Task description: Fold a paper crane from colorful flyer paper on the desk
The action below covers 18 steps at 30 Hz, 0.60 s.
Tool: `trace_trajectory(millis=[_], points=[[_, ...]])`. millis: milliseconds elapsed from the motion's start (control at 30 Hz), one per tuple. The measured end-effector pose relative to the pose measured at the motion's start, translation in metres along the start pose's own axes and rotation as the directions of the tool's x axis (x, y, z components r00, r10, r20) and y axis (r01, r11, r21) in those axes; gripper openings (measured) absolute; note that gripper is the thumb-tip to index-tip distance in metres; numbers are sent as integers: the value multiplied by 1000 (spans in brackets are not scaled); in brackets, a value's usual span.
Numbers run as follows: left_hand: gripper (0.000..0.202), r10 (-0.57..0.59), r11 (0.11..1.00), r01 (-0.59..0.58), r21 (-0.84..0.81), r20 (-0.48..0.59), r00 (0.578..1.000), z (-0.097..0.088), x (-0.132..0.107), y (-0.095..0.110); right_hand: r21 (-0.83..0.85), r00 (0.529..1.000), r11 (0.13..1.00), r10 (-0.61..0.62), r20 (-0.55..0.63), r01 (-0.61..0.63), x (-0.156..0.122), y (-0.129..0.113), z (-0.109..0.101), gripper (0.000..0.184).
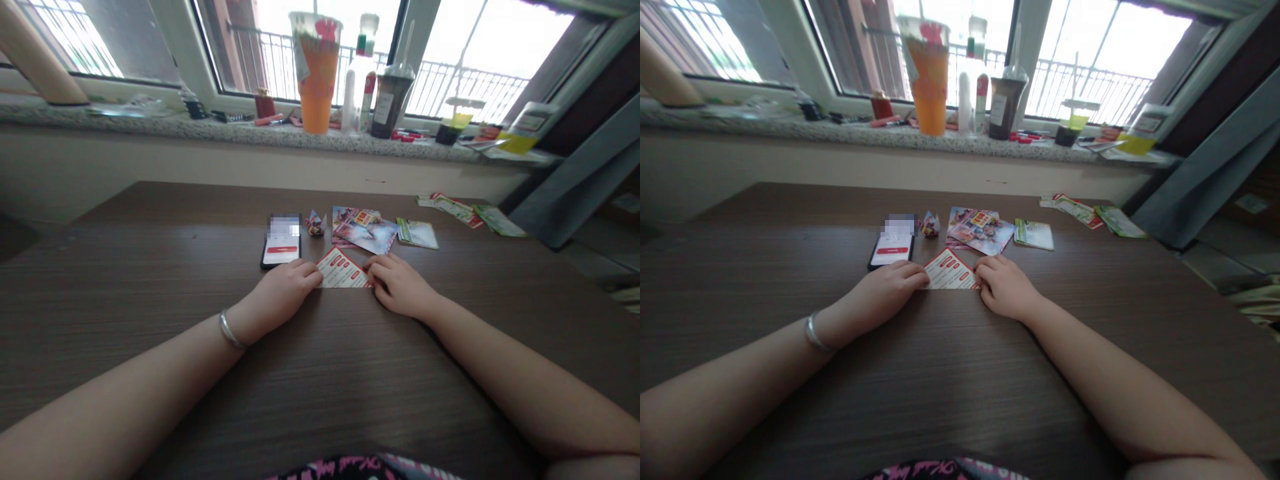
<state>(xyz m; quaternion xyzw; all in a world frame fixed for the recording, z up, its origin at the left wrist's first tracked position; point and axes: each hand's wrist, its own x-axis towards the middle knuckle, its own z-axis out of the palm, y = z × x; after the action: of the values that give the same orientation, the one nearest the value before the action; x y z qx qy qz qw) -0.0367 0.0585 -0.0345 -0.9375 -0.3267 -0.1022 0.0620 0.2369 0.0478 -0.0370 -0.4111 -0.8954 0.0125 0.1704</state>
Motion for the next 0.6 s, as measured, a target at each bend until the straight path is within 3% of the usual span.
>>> trace_trajectory(millis=[400,600], points=[[28,-9,980,-5,-198,-72,997,7,-3,-5,51,1000,998,19,9,-19,0,7,5,26],[35,-61,975,19,-219,-190,980,11,0,-3,181,987,973,155,-41,-145,2,4,5,24]])
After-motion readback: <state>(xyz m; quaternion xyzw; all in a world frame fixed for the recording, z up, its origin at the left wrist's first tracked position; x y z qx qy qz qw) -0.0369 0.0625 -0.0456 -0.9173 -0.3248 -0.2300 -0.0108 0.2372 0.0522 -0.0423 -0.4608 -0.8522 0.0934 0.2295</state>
